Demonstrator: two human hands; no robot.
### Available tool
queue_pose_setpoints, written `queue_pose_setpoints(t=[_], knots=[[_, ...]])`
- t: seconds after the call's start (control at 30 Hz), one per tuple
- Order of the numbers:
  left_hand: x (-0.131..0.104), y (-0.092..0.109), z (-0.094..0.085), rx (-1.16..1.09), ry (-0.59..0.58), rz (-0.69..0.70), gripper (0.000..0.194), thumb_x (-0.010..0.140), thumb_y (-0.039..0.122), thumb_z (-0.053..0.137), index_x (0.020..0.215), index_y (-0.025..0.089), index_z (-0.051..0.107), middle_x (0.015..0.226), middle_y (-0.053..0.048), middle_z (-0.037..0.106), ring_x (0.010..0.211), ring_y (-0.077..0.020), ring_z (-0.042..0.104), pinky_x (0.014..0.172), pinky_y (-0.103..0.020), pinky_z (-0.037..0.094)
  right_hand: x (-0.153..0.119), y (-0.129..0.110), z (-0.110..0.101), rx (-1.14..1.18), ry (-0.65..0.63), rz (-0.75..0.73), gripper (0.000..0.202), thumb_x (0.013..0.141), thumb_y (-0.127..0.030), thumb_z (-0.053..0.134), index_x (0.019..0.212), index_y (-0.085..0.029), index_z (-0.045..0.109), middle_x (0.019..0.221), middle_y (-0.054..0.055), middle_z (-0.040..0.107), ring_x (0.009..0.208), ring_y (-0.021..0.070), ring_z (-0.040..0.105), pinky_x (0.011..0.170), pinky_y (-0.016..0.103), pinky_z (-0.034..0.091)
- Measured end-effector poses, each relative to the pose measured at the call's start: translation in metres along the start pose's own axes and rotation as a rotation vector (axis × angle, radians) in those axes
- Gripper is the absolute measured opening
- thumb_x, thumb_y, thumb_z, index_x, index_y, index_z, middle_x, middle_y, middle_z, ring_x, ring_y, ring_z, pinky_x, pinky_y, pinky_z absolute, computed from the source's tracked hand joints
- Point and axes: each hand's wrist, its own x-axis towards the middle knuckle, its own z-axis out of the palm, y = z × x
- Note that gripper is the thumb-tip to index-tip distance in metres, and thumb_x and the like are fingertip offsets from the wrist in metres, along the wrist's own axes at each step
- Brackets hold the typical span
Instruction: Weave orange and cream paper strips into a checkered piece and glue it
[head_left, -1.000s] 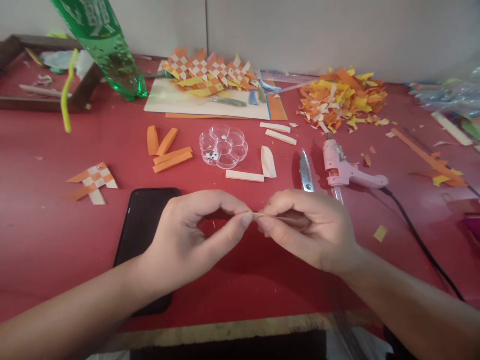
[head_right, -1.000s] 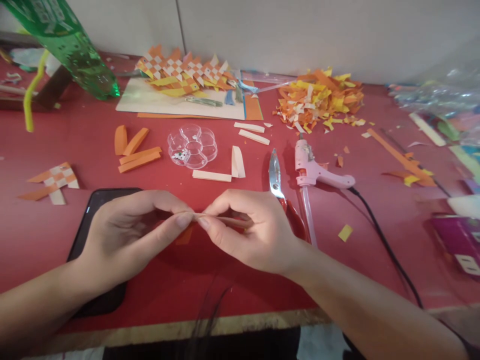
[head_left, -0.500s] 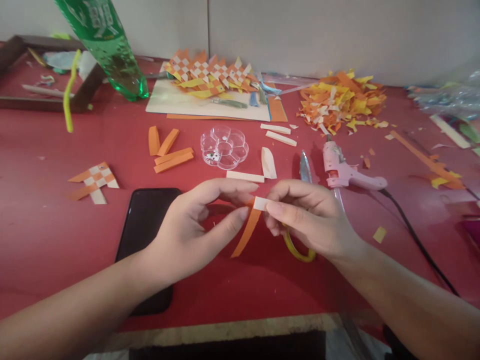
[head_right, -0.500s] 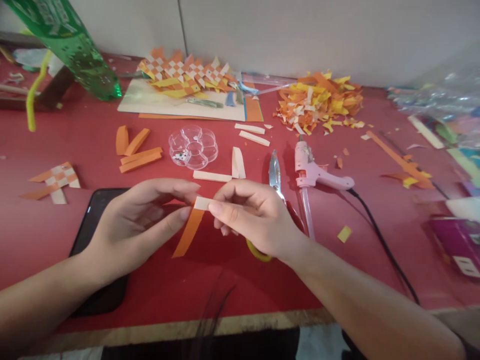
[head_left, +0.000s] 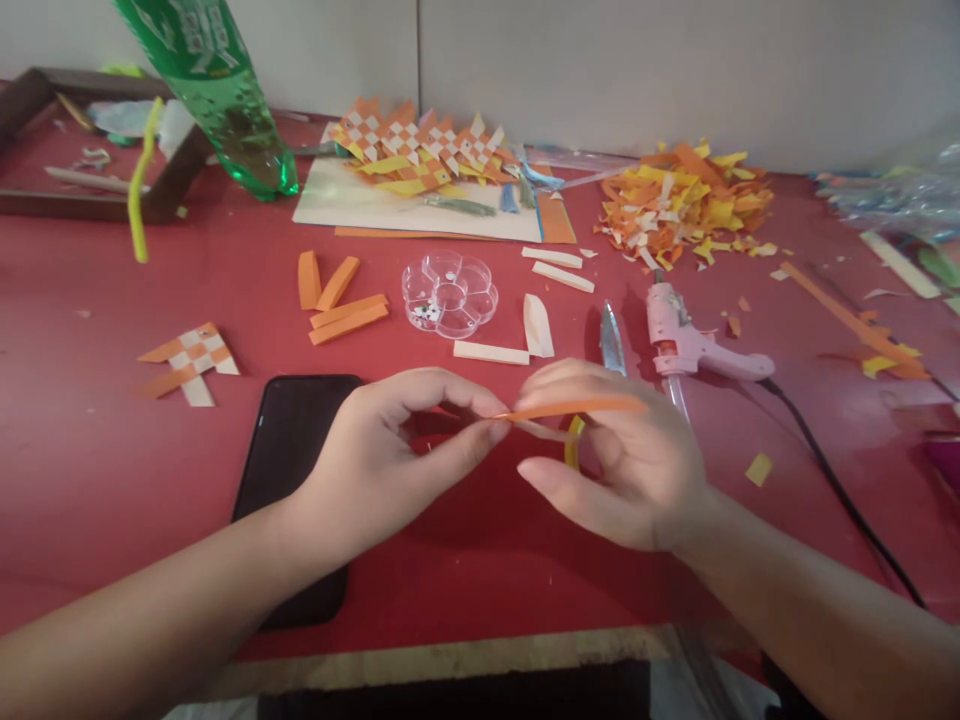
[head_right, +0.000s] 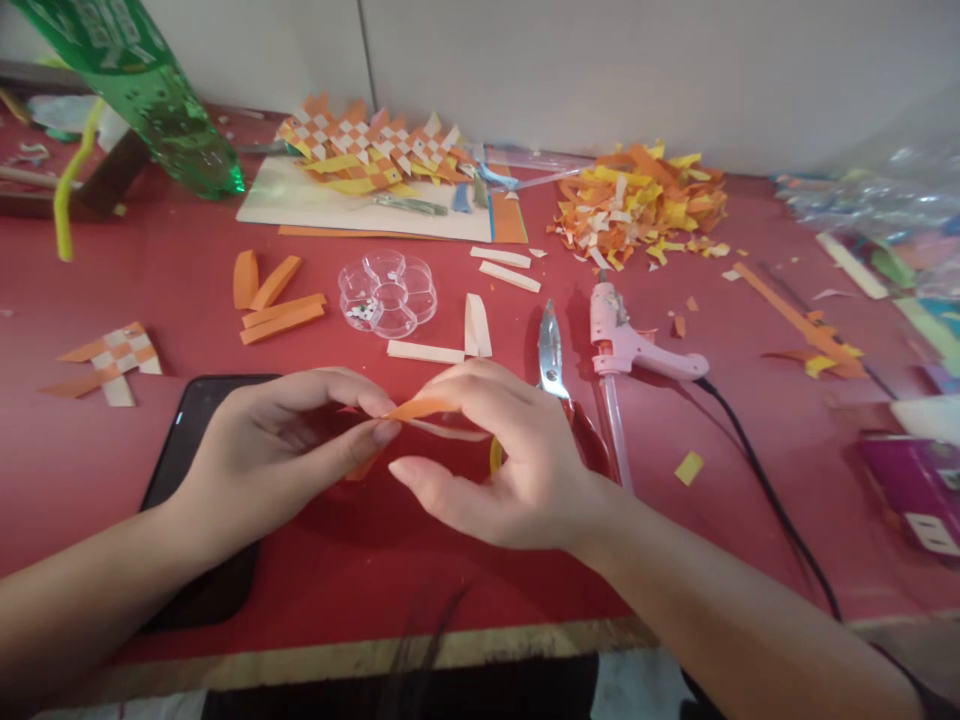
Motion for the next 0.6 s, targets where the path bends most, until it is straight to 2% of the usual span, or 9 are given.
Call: queue_pose_setpoints(t=[0.07,0.13,0.27,0.47,0.6], knots=[[0.0006,-0.0004,-0.0001,-0.037,-0.037,-0.056,0.004,0.081,0.023,0.071,0.082,0.019,0.070,0.079,0.000,0.073,0.070,-0.0116,0.068,0.065,-0.019,0.056,-0.0014,0.0003,0.0014,-0.015,0.005,0.055,0.008,0.083,-0.015,0.064,0.088,-0.021,0.064,0.078,0.001,0.064,0.068,0.0113,0.058,0.060,0.026,0.049],[0.0013,-0.0013,-0.0004,-0.058,-0.067,-0.099,0.007,0.081,0.026,0.071,0.085,0.020,0.070,0.080,0.000,0.074,0.070,-0.0115,0.067,0.063,-0.018,0.055,-0.0033,0.0002,0.0022,0.006,0.000,0.142,0.008,0.086,-0.015,0.061,0.082,-0.021,0.064,0.073,-0.001,0.063,0.061,0.0087,0.054,0.053,0.023,0.045],[0.0020,-0.0028,-0.0004,-0.056,-0.105,-0.155,0.012,0.082,0.032,0.071,0.085,0.021,0.071,0.082,0.001,0.074,0.071,-0.0113,0.067,0.062,-0.017,0.053,-0.0045,-0.0008,0.0022,0.107,-0.022,0.272,0.010,0.089,-0.020,0.060,0.080,-0.020,0.064,0.071,-0.001,0.064,0.059,0.0081,0.054,0.051,0.021,0.043],[0.0011,-0.0006,-0.0012,-0.062,-0.149,-0.239,0.015,0.083,0.035,0.070,0.079,0.020,0.072,0.068,0.004,0.070,0.053,-0.0057,0.057,0.048,-0.012,0.044,0.0006,-0.0017,0.0020,0.263,-0.078,0.425,0.017,0.088,-0.027,0.060,0.074,-0.018,0.061,0.061,-0.003,0.057,0.049,0.0056,0.048,0.043,0.018,0.038],[0.0005,-0.0014,-0.0011,-0.107,-0.165,-0.231,0.012,0.083,0.034,0.071,0.079,0.023,0.074,0.074,0.005,0.074,0.063,-0.0064,0.063,0.056,-0.010,0.048,0.0007,-0.0001,-0.0008,0.287,-0.116,0.485,0.019,0.087,-0.032,0.062,0.073,-0.018,0.061,0.062,-0.002,0.058,0.051,0.0070,0.052,0.045,0.019,0.041]])
